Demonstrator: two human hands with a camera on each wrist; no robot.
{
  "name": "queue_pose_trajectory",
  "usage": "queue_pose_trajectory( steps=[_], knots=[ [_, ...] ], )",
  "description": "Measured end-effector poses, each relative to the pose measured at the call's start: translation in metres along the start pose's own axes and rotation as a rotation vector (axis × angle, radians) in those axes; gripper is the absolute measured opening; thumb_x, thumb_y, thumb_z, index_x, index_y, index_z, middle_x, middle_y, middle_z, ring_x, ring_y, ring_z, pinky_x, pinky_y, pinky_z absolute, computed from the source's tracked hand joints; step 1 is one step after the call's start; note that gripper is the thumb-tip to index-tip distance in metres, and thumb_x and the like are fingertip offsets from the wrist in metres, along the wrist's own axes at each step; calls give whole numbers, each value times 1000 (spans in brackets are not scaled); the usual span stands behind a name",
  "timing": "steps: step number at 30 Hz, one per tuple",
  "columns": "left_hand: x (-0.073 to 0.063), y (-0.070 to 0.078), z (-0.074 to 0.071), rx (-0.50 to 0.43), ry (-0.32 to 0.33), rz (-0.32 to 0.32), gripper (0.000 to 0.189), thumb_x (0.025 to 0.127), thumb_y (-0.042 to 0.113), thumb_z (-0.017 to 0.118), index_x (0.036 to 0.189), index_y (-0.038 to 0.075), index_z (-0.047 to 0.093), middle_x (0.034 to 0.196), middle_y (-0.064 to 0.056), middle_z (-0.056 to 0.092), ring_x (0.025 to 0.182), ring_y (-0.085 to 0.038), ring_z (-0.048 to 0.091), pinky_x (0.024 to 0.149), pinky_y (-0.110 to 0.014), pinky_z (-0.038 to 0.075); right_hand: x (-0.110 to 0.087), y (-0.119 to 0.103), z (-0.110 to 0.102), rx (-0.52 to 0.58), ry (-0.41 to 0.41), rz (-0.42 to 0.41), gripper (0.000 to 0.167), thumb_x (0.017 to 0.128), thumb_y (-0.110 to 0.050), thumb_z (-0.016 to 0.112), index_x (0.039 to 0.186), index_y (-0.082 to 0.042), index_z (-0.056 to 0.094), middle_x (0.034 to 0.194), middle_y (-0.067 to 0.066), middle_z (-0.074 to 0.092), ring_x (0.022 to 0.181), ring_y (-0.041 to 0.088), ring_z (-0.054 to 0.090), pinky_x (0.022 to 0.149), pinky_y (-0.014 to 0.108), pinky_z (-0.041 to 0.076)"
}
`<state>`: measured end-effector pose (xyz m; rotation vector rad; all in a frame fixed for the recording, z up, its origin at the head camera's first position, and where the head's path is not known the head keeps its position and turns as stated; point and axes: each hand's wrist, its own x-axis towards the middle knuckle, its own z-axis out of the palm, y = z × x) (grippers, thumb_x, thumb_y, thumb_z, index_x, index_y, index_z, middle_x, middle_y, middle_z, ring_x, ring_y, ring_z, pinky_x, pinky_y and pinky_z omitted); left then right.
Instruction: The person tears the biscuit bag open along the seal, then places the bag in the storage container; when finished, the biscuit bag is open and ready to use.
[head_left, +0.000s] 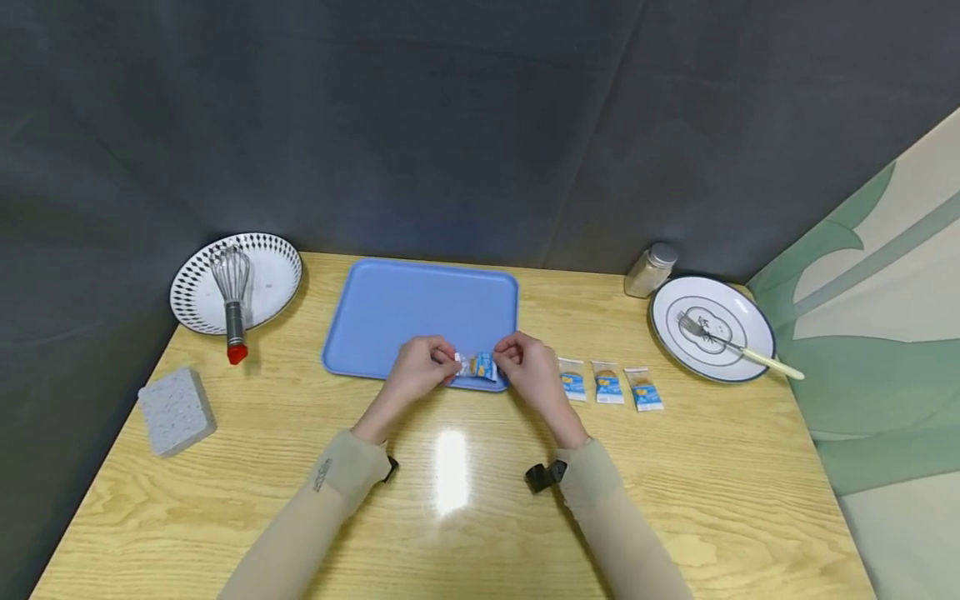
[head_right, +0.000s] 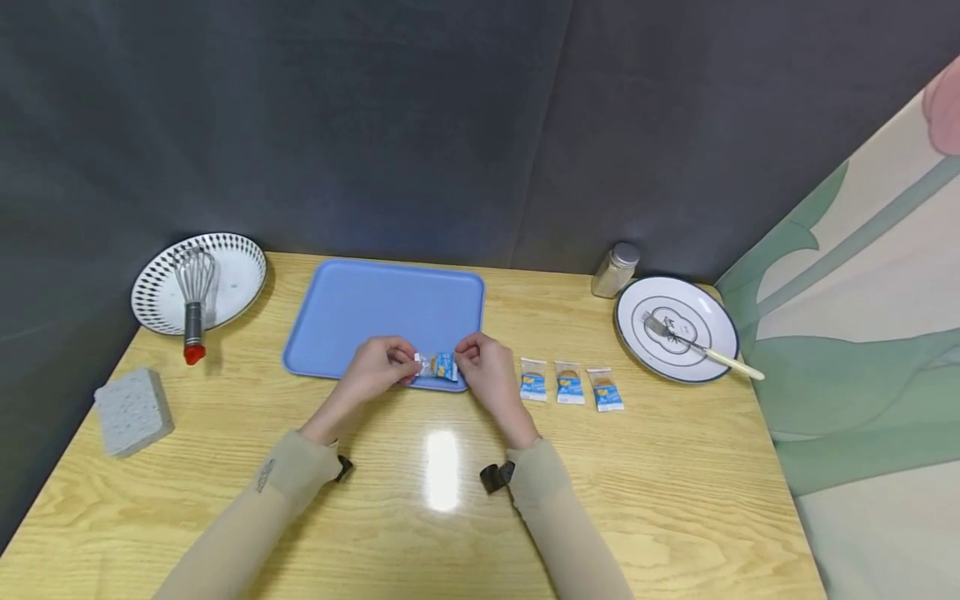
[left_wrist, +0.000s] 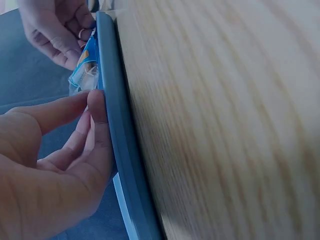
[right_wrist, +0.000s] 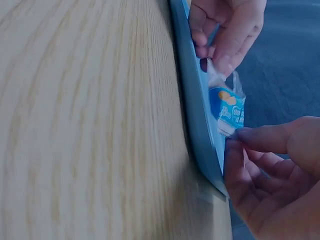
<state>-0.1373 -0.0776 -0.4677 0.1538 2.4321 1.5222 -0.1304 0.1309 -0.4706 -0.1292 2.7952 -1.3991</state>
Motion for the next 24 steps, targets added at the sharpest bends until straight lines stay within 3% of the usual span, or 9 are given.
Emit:
queue_pose_trajectory(
  steps=[5,11,19,24],
  knots=[
    [3,0,-2,61,-4,6,6,93,1,79,96,-3,75,78,-8,76,65,-19,72,59,-23,52,3,-4,2,-143,-17,-55,5,97,-1,76,93,0,74,81,8,70,73,21,64,67,34,54],
    [7,-1,-1,156,-35,26,7,91,3,81,91,-1,74,74,-3,73,61,-12,66,58,-23,48,4,-5,4,-250,-37,-67,8,97,0,77,90,-2,73,79,6,68,72,20,63,68,37,55],
    [8,-2,2,188,-19,30,8,90,4,81,95,0,75,75,-2,73,63,-11,65,64,-26,51,2,-4,3,-287,-44,-82,9,95,2,77,89,-2,73,79,6,68,72,20,62,67,36,55],
    [5,-2,6,159,12,11,12,91,5,82,99,-1,77,79,-4,75,65,-14,67,69,-30,55,4,2,4,-274,-32,-88,7,96,3,76,90,-1,73,82,8,70,75,22,64,69,38,56]
  ],
)
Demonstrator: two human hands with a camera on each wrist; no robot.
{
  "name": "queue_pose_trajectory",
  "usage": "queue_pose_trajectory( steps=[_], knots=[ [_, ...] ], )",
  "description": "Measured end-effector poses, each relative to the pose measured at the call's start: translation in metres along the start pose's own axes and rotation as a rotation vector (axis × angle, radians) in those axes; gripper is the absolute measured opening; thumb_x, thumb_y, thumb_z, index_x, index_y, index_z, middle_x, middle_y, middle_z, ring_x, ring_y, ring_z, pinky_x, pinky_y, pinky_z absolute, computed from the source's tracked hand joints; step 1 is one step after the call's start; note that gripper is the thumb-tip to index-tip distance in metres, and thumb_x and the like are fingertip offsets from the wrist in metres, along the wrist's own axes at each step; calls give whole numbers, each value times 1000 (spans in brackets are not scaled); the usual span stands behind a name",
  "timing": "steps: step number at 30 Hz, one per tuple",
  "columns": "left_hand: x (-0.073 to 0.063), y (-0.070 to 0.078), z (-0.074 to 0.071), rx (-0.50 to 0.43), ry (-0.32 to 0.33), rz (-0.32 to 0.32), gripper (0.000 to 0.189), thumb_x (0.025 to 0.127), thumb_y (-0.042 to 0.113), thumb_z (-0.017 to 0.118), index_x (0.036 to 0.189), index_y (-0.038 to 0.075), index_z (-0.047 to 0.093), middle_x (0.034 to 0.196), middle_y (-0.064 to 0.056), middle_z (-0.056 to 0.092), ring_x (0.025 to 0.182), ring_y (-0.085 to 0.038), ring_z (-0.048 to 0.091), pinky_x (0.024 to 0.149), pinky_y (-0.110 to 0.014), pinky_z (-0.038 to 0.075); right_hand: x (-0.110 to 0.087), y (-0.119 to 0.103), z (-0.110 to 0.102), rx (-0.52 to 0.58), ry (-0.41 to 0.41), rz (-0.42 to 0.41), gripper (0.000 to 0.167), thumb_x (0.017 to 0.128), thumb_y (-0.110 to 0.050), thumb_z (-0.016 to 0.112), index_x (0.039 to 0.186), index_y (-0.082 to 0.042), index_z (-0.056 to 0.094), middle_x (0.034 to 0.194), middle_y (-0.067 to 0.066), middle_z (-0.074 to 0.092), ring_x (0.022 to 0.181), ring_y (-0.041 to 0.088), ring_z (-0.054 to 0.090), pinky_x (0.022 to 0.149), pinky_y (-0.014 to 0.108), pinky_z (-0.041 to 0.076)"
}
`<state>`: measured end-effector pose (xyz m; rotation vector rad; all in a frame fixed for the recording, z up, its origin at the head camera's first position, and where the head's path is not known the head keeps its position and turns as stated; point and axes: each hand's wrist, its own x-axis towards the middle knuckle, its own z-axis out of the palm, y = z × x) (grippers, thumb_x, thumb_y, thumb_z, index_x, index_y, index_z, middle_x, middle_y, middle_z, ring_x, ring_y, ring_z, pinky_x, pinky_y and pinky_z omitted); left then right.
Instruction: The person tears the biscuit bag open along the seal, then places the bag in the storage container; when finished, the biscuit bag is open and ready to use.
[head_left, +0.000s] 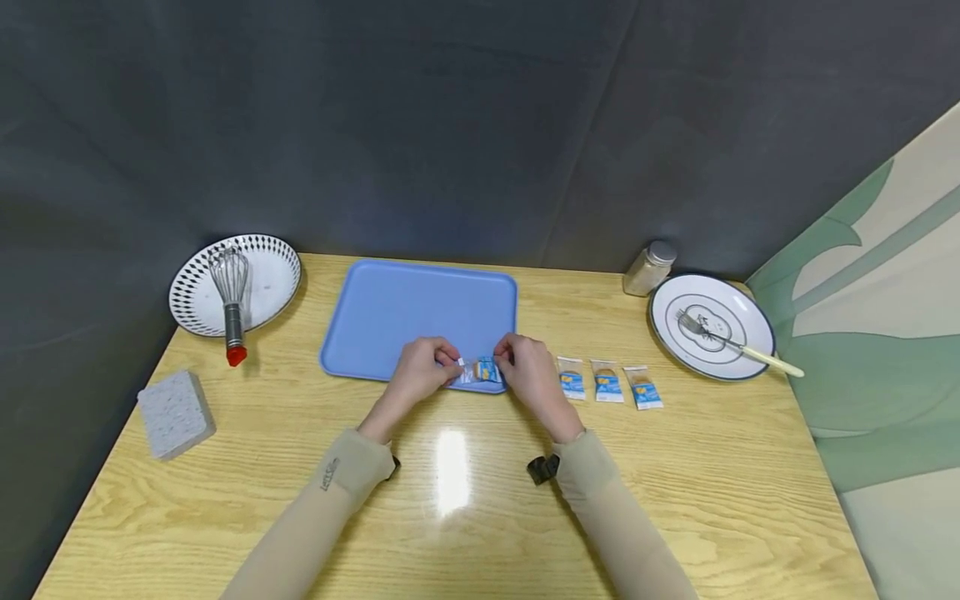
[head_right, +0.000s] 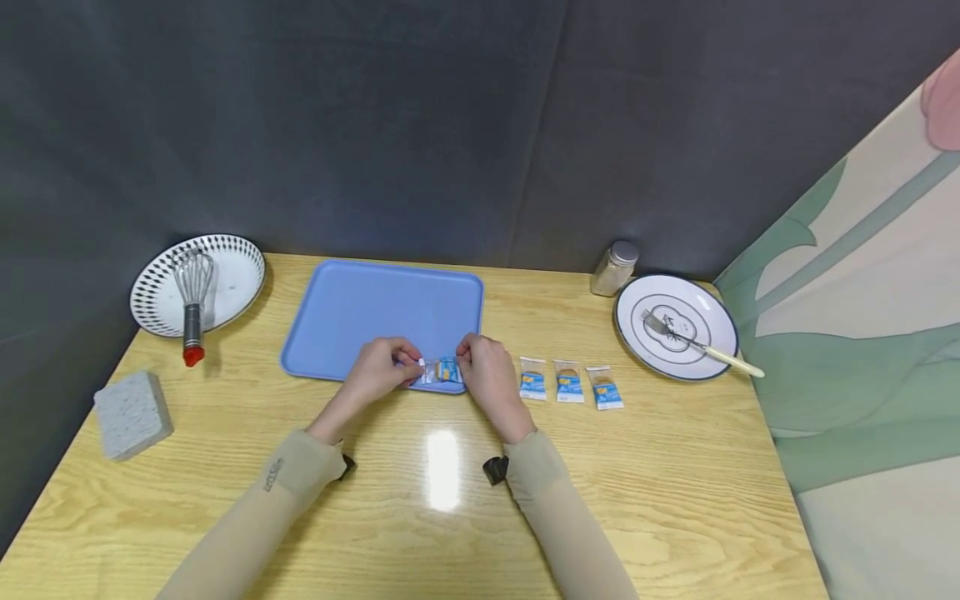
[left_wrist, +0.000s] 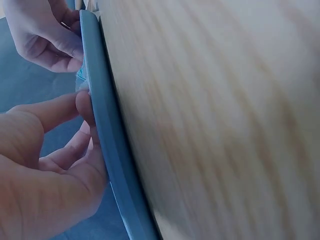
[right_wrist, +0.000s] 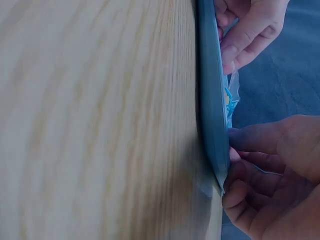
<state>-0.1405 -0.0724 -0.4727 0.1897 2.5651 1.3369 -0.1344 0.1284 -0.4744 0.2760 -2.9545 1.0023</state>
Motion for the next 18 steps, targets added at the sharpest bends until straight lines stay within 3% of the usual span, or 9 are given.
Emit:
queue_pose_trajectory(
  steps=[7,18],
  knots=[
    [-4,-4,9,-14,68,39,9,88,0,83,94,0,77,79,-3,74,72,-16,68,76,-35,56,0,3,0,24,6,1,9,94,4,76,89,-1,72,81,8,69,75,23,65,70,39,56],
    [-8,-2,12,-55,109,21,13,85,-3,83,96,-1,77,77,-3,73,69,-14,67,74,-32,54,3,6,-2,35,-39,8,7,95,3,74,90,-2,71,84,8,70,77,22,65,70,35,54]
  ],
)
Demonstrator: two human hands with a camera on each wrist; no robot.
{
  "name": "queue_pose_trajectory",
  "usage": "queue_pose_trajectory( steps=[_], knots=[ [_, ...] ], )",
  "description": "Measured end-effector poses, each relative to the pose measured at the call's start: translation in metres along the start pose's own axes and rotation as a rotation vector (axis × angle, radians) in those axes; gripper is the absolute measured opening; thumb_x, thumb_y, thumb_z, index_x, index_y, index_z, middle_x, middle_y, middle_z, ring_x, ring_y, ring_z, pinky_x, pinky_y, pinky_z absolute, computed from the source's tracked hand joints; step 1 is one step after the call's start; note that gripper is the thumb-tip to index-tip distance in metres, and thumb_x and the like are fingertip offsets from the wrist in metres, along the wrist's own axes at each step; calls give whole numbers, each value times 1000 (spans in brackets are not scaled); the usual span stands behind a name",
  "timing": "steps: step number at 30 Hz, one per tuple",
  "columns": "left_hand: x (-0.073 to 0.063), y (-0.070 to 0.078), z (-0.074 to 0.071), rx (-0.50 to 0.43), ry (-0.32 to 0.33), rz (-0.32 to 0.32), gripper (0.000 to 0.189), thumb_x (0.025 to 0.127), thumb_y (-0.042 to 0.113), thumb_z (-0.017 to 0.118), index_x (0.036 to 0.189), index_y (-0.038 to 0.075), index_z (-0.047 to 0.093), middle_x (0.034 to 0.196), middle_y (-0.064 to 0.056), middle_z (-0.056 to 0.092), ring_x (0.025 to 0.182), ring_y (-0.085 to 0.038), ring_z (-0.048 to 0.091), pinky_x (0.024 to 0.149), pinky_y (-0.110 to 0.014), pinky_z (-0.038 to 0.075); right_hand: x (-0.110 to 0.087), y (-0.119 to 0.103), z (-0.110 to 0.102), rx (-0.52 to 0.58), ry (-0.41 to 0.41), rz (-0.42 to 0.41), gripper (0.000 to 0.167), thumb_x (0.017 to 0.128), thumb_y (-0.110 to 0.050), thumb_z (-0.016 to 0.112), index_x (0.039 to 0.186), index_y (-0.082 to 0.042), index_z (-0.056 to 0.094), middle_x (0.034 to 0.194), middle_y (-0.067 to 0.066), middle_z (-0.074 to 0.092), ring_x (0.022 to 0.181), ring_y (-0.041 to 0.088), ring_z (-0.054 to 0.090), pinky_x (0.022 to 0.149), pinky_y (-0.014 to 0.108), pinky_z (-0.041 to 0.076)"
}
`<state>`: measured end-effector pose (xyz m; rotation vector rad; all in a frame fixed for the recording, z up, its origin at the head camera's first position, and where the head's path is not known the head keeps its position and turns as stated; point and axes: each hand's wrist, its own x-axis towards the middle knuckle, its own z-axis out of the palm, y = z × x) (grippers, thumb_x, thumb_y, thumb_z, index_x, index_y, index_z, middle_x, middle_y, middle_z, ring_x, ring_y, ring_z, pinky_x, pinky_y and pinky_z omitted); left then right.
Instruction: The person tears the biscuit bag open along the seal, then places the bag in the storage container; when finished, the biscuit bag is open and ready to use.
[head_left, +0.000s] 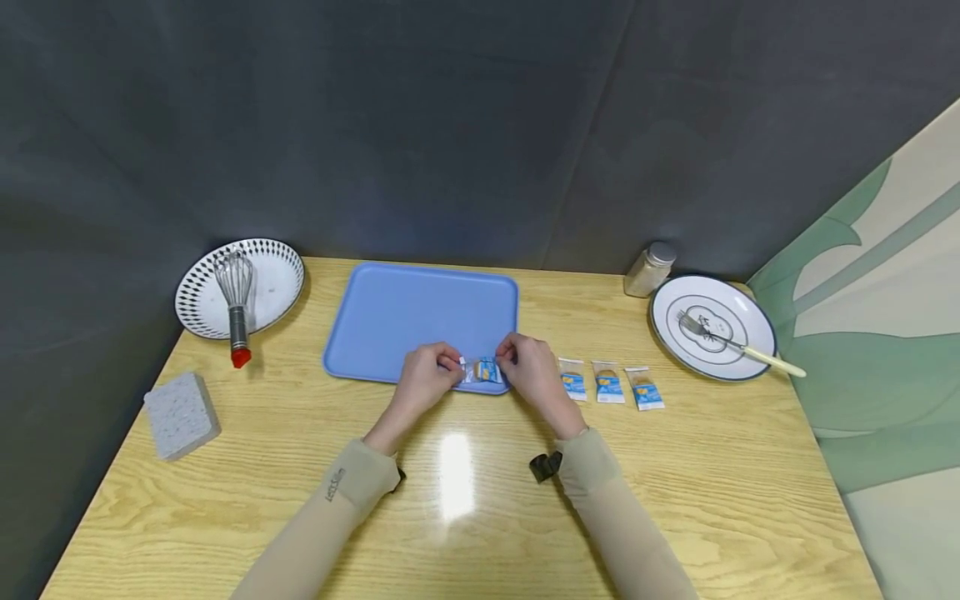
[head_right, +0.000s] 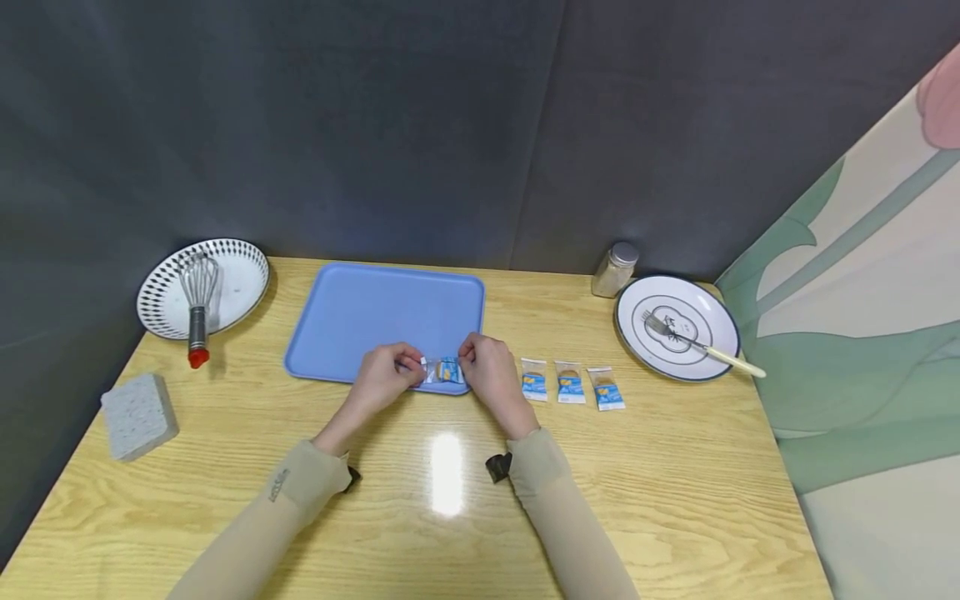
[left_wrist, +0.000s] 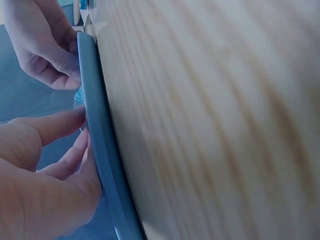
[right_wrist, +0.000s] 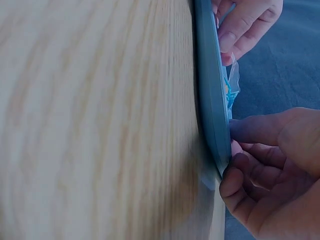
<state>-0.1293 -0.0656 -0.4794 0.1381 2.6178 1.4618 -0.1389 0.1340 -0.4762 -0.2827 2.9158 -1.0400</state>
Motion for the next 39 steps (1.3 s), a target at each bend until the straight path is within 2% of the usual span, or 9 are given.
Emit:
queue_pose_trajectory(
  steps=[6,12,17,23,26,28,31,35,39],
  knots=[
    [-1,-1,3,-46,3,12,16,86,-5,81,101,-5,76,80,-7,75,71,-18,71,69,-28,55,1,3,-1,18,3,12,4,96,3,73,93,0,73,85,8,70,79,23,65,73,36,55],
    [1,-3,1,-143,-35,-1,17,89,-7,77,106,-8,75,84,-12,75,70,-23,74,62,-23,55,-4,3,-2,40,31,-44,8,96,4,73,91,-2,71,82,8,68,74,22,62,68,35,53],
    [1,0,-2,-64,-23,18,19,91,0,81,108,-5,76,86,-9,75,71,-20,71,72,-31,57,-14,4,-9,93,111,-71,4,99,1,71,95,0,72,85,10,69,74,21,62,67,34,52],
    [-2,21,0,20,42,101,19,96,8,79,112,-2,77,95,-11,75,80,-26,70,78,-43,57,-25,6,-36,140,243,-45,6,102,0,68,102,3,73,90,15,73,76,28,69,70,41,56],
    [-1,30,4,24,85,149,18,97,8,77,112,-2,77,98,-12,74,81,-27,70,78,-43,57,-31,9,-51,156,267,-19,9,105,-1,66,106,5,72,94,19,74,82,33,72,75,48,59],
    [0,35,8,11,91,166,17,97,7,76,111,-2,78,97,-12,74,81,-27,70,77,-42,58,-36,14,-60,160,263,11,11,106,-1,64,108,7,71,96,21,75,86,36,73,78,51,60],
    [1,43,18,-32,61,173,15,98,5,74,111,-3,78,96,-11,75,80,-26,72,76,-40,59,-43,22,-71,145,254,74,15,107,-3,63,112,9,70,99,23,74,91,38,73,83,53,60],
    [1,52,37,-82,-4,170,14,100,6,72,111,-2,77,96,-10,75,82,-25,76,74,-36,60,-50,33,-77,114,252,148,18,107,-5,61,114,9,70,102,25,75,95,41,73,85,54,59],
    [-3,62,58,-96,-99,162,17,101,8,71,114,-3,76,100,-10,76,87,-25,77,77,-34,60,-56,39,-77,90,237,174,18,106,-3,61,114,11,69,102,26,74,94,42,73,83,54,59]
  ],
)
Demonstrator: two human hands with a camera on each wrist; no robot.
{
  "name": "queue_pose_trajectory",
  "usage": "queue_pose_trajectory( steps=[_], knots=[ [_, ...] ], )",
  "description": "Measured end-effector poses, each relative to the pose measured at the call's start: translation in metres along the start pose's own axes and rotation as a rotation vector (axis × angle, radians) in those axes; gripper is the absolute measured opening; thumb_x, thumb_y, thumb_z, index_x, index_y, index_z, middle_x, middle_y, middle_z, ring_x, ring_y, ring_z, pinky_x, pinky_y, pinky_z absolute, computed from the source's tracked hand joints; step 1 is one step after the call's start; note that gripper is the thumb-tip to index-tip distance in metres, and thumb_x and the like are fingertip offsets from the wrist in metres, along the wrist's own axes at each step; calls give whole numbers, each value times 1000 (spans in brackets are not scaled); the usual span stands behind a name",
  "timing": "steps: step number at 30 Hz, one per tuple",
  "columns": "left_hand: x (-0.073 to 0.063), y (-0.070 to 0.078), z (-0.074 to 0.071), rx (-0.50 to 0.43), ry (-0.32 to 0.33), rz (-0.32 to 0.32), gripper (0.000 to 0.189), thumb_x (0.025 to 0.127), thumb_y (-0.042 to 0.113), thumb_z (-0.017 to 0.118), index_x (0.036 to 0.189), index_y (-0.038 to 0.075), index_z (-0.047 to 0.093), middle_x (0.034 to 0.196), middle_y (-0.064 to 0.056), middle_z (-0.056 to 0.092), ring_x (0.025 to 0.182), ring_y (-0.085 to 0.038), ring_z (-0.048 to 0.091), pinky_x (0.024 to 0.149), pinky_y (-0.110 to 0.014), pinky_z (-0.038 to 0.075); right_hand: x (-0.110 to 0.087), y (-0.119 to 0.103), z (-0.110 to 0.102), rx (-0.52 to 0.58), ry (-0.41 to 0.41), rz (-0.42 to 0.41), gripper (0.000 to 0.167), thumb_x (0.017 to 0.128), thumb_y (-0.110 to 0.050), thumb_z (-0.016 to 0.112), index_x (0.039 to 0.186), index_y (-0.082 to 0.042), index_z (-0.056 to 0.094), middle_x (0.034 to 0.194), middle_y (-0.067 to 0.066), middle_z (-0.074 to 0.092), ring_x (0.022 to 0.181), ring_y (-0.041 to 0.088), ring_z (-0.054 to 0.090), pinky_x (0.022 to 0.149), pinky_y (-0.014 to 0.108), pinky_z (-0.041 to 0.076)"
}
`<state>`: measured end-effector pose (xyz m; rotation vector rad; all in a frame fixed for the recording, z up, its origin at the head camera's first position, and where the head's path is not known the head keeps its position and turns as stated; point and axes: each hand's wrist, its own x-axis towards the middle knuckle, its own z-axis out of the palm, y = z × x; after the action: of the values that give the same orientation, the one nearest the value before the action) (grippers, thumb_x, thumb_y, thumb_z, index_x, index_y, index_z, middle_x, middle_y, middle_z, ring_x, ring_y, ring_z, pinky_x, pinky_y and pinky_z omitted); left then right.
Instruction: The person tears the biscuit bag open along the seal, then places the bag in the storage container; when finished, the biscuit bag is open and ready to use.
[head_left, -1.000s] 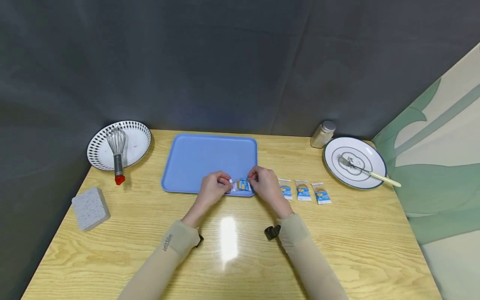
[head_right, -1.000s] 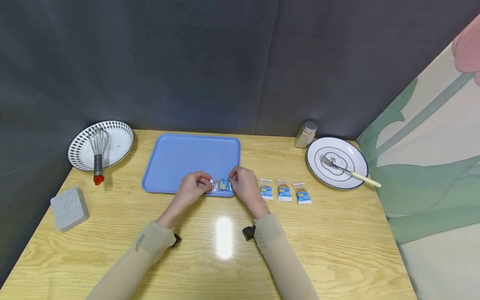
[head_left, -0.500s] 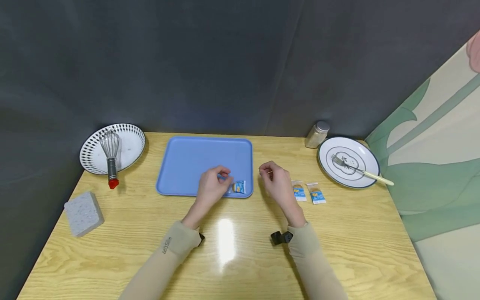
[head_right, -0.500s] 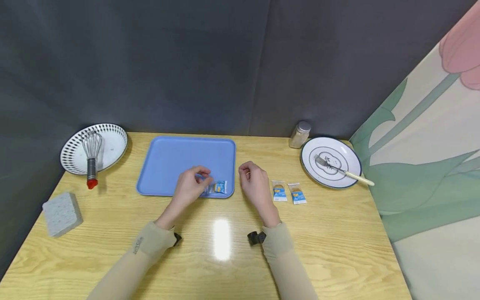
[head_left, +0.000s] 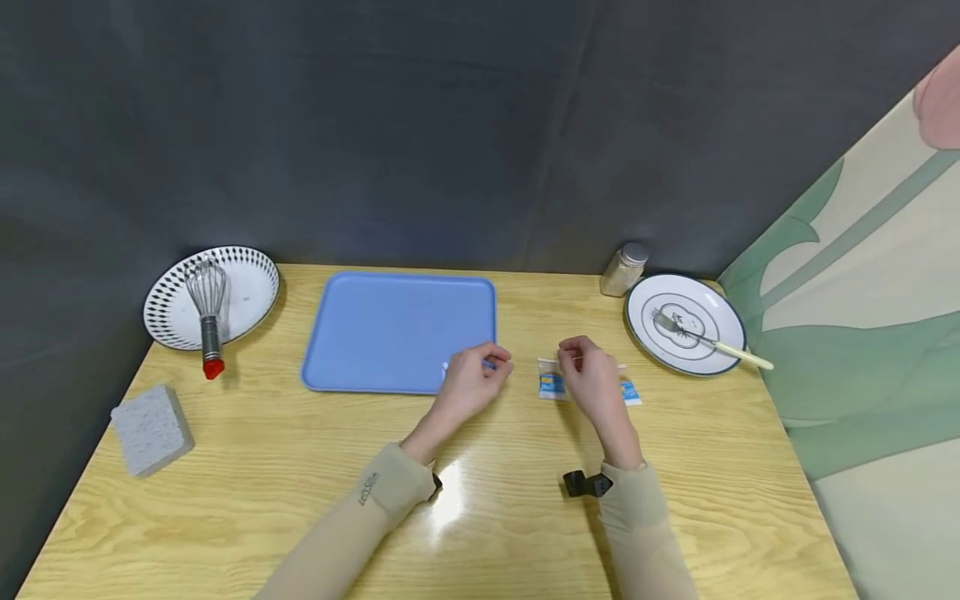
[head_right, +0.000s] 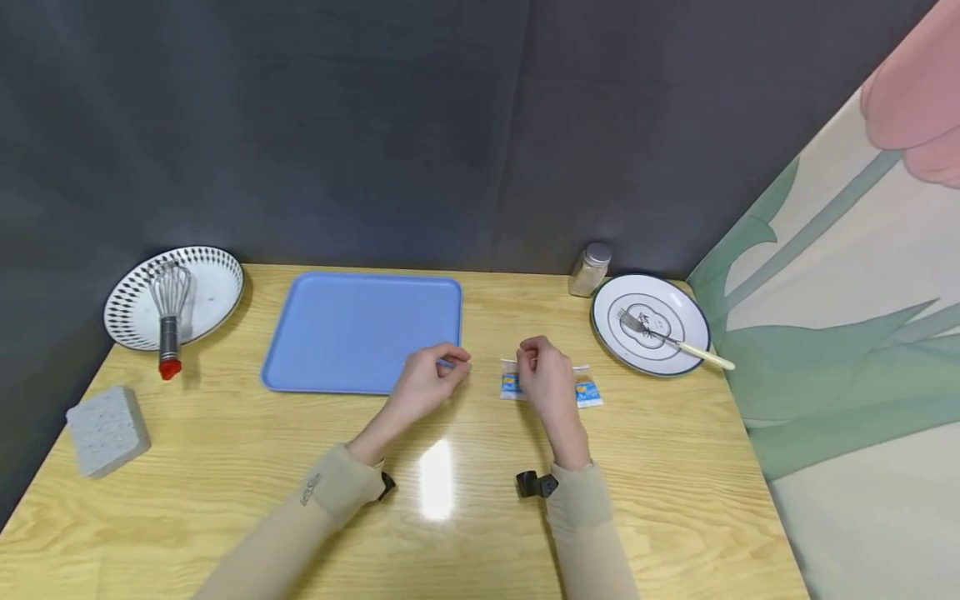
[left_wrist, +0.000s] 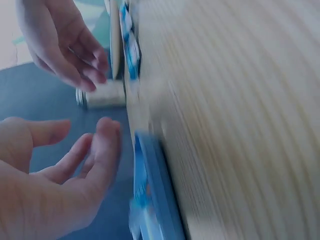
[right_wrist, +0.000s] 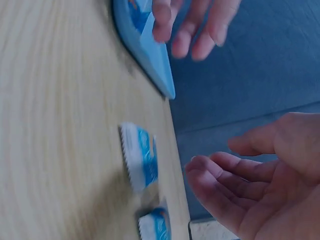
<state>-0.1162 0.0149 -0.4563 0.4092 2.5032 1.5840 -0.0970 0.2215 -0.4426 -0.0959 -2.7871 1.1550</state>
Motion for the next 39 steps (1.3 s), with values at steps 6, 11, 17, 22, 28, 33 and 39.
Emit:
queue_pose_trajectory(
  steps=[6,11,17,22,28,33,39],
  knots=[
    [6,6,25,-22,-142,-39,31,104,12,70,129,-6,69,117,-17,74,104,-33,76,91,-39,60,-7,7,-4,-16,-28,32,22,105,-2,60,119,15,67,106,30,73,99,45,73,86,56,59],
    [13,8,34,3,-177,-73,45,105,16,70,142,-8,60,134,-23,69,112,-35,74,97,-43,59,-10,11,-4,-10,-65,47,24,106,-2,60,122,15,66,107,29,73,100,45,72,87,55,59],
    [17,10,39,0,-202,-76,51,105,14,69,147,-11,54,141,-26,64,112,-34,75,96,-41,60,-13,13,2,-25,-82,44,23,103,0,63,119,16,66,103,26,73,96,42,72,84,53,59],
    [18,10,42,-22,-191,-69,49,103,8,70,146,-12,55,139,-26,66,111,-36,75,92,-38,61,-14,14,6,-48,-91,38,33,99,5,65,128,19,61,106,27,73,99,41,71,87,53,58],
    [18,6,44,-168,-173,-126,52,101,-3,69,149,-12,52,146,-27,60,110,-37,74,79,-32,63,-14,13,11,16,-73,39,40,95,12,65,133,22,58,111,28,72,102,41,70,92,52,58],
    [17,3,44,-315,-126,-154,50,99,-10,68,146,-13,53,147,-29,58,109,-39,74,79,-31,63,-15,11,17,131,-47,58,45,93,16,65,136,24,54,116,32,68,102,43,71,91,47,60],
    [18,3,40,-388,-80,-150,47,98,-14,67,143,-13,56,139,-29,62,108,-40,73,81,-32,64,-16,9,22,246,-52,101,51,96,16,66,143,25,46,125,36,60,105,44,69,85,27,58]
  ],
)
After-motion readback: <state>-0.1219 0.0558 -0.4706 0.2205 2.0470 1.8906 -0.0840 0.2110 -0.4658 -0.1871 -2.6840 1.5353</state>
